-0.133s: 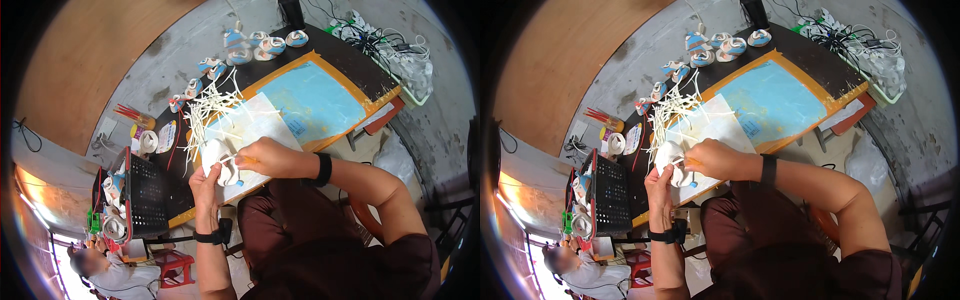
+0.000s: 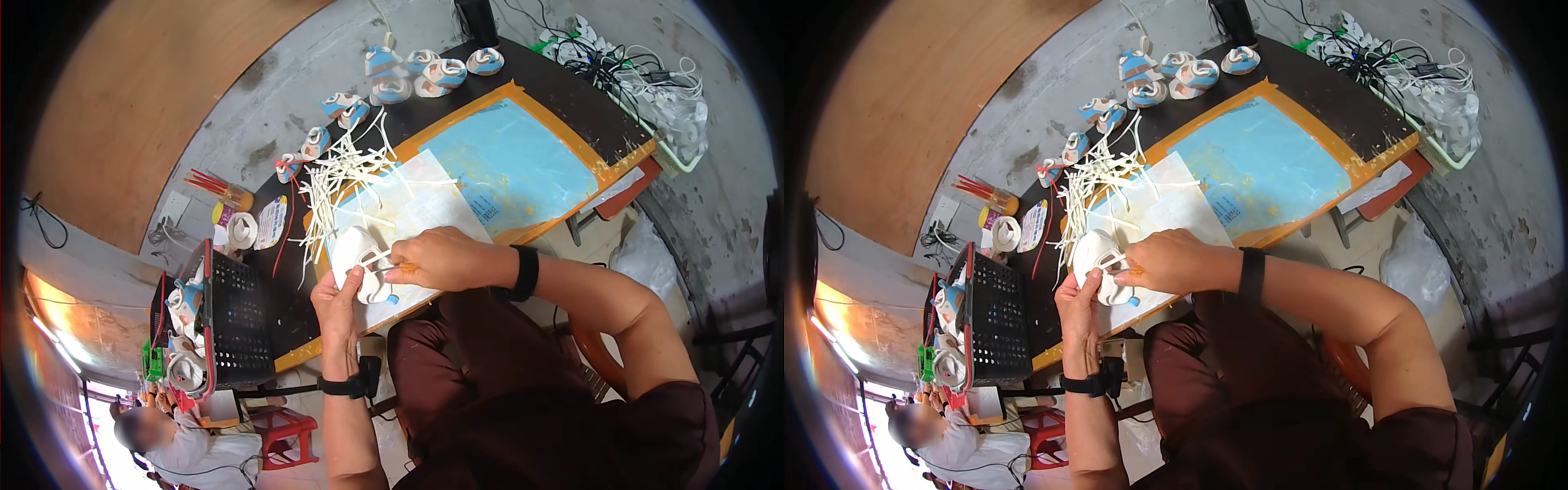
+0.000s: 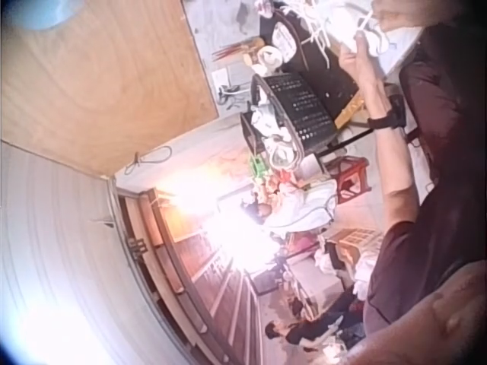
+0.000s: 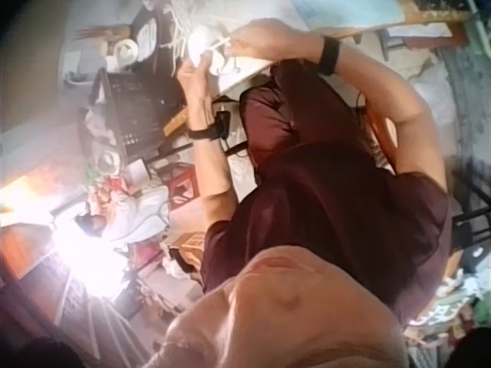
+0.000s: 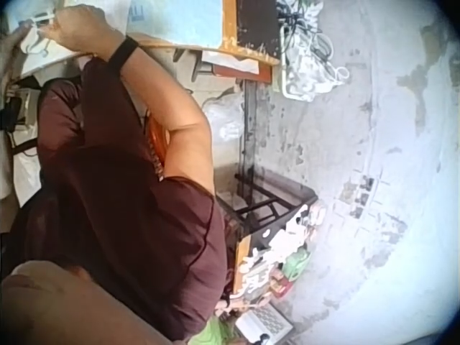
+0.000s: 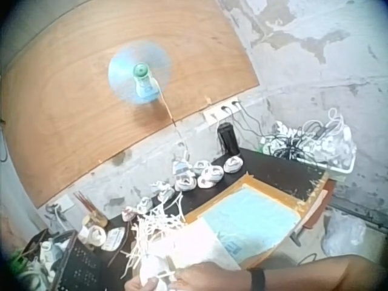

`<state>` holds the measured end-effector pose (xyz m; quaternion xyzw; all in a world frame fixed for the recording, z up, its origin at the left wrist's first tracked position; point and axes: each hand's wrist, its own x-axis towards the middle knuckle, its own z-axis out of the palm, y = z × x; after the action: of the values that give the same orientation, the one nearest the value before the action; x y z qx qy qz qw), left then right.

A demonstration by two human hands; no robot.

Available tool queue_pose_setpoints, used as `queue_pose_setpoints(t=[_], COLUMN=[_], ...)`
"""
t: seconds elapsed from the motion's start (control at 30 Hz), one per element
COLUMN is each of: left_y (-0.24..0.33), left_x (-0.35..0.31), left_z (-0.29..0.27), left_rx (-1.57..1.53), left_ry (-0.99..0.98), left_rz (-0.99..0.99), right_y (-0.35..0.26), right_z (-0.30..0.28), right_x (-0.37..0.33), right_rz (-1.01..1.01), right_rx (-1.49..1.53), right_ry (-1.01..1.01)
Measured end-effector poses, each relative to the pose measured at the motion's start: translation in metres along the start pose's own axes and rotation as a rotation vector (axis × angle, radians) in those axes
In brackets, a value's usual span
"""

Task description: Trim excess material from a white shoe component using a small manual blade.

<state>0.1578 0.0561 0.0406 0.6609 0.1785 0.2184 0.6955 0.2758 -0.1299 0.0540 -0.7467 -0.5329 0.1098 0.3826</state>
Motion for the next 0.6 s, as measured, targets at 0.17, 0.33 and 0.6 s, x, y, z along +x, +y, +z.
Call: queue_pose_setpoints(t=[0.17,0.33,0.6], left_y=[-0.001,-0.004,-0.005], left_x=[0.0,-0.001,-0.004], left_z=[0.001,0.002,0.002], left_rx=[-0.007,-0.025,-0.005], left_ry=[-0.022,-0.028,-0.021], left_rz=[0.012,0.031,0.057], right_y=[0.013,-0.001,0.003], right_z=[0.006,0.002,0.014], right_x=[0.007,-0.002,0.003], right_rz=[-0.05,-0.074,-0.064], right_rx=[0.191,-0.043,-0.148], right_ry=[0.184,0.105,0.061])
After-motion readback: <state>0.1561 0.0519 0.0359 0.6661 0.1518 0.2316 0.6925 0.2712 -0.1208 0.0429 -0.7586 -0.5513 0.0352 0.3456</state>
